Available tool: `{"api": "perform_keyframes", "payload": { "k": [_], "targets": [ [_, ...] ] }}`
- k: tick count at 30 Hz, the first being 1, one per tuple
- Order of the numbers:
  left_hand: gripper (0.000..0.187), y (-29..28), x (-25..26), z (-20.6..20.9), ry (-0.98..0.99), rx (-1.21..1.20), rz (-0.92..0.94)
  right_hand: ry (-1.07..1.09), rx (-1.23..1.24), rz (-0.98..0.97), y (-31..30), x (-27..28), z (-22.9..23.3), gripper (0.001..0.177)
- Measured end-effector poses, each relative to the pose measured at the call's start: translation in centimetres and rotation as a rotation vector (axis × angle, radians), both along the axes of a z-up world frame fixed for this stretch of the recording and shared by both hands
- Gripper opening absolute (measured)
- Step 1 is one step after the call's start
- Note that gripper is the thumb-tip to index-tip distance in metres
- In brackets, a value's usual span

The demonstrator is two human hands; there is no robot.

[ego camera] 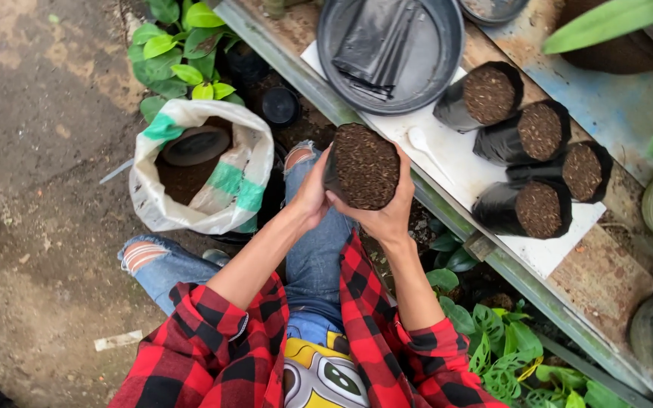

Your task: The person scoops soil from a bag into black plastic nursery bags and places them on a shelf. They then use a white plastic spoon to press small seeds into the soil in each bag.

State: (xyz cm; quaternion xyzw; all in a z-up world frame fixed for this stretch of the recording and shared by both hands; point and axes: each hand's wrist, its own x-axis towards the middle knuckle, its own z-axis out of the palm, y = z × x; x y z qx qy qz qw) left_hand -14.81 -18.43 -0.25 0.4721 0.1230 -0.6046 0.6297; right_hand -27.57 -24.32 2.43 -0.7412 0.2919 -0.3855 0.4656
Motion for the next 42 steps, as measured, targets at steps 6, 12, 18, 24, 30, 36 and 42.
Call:
{"api": "perform_keyframes", "payload": {
  "k": [6, 12, 18, 24, 30, 36, 42],
  "targets": [
    [0.089, -5.0, -2.3, 1.7, -0.26, -0.129, -0.266, 0.016, -0.023, -0.142, -3.3, -3.3, -0.4, 0.101],
    [0.115, -6.8, -2.5, 3.5, -0.449, -0.456, -0.532, 0.052, -0.019, -0.173, -6.2, -5.5, -1.3, 0.103],
    [0.141, -8.0, -1.8, -2.0, -0.698, -0.679, -0.56, 0.07, 0.027, -0.068, -7.0, -5.1, -0.1, 0.133],
    [0.134, -8.3, -2.1, 0.2, -0.648, -0.683, -0.439, 0.15, 0.059, 0.032, -7.7, -4.8, -0.1, 0.142],
    [0.121, -7.3, -0.9, -3.9, -0.576, -0.639, -0.434, 0.171, 0.065, 0.101, -7.8, -4.1, 1.0, 0.128],
    [0.109, -6.3, -1.1, -7.7, -0.435, -0.513, -0.21, 0.131, 0.138, 0.186, -7.9, -5.2, 1.0, 0.127],
    [0.102, -6.1, 2.1, -8.5, -0.387, -0.513, -0.179, 0.668, -0.182, -0.283, -9.6, -7.6, -4.5, 0.034]
  ]
}}
